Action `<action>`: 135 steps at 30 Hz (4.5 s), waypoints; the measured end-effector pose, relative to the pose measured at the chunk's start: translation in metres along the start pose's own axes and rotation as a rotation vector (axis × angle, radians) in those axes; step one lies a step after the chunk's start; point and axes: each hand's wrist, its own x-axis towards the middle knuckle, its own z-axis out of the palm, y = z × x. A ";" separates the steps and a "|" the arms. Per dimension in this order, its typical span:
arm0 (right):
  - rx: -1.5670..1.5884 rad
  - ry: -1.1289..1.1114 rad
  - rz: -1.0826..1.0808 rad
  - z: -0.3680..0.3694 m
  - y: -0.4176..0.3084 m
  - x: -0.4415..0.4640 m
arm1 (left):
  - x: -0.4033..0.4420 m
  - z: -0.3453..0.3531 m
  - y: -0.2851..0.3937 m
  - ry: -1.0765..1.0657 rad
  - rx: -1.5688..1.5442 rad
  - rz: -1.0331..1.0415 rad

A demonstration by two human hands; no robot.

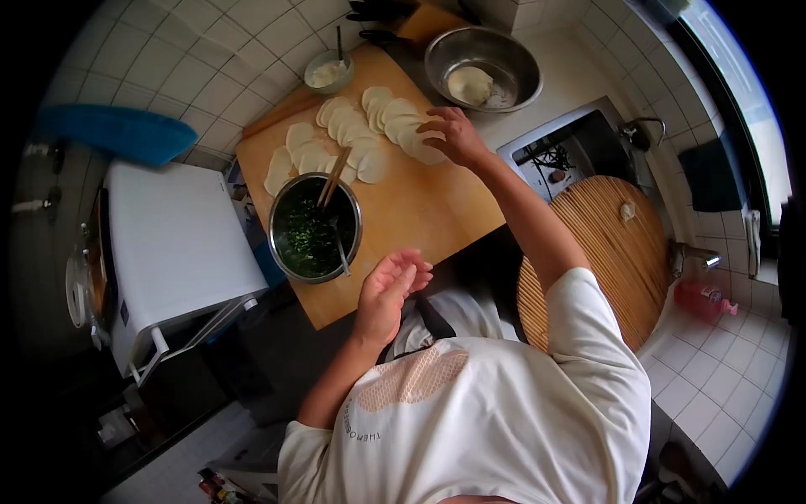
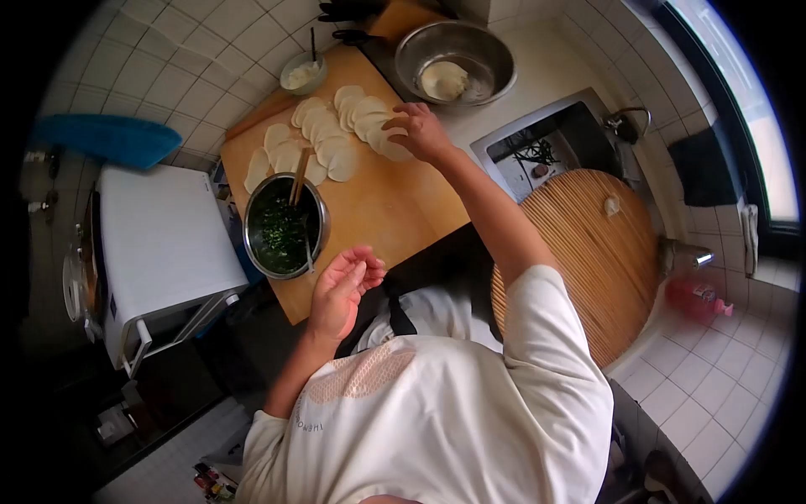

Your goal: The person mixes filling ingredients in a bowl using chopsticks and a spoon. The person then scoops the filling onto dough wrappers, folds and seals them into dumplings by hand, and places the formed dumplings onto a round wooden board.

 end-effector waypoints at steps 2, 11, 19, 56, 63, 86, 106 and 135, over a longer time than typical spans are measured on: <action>-0.129 -0.023 -0.069 0.022 0.011 0.012 | -0.008 -0.008 0.004 0.012 0.016 0.020; -0.108 -0.072 -0.197 0.030 0.025 0.016 | -0.027 -0.041 -0.004 0.102 -0.096 0.089; 0.169 -0.154 0.055 -0.003 -0.018 0.012 | -0.024 -0.044 -0.001 0.071 -0.053 0.086; -0.064 -0.447 -0.621 0.067 -0.186 -0.001 | -0.033 -0.173 0.021 0.272 -0.846 0.555; 0.320 -0.578 0.018 0.026 -0.221 0.002 | -0.023 -0.175 0.011 0.435 -0.727 0.458; 0.918 -0.463 0.927 0.041 -0.177 -0.012 | -0.024 -0.180 0.018 0.460 -0.634 0.492; 1.134 -0.171 0.662 0.034 -0.235 -0.021 | 0.013 -0.131 0.046 0.310 -0.772 0.347; 0.330 -0.240 -0.551 0.030 -0.230 -0.047 | 0.017 -0.142 0.040 0.310 -0.820 0.406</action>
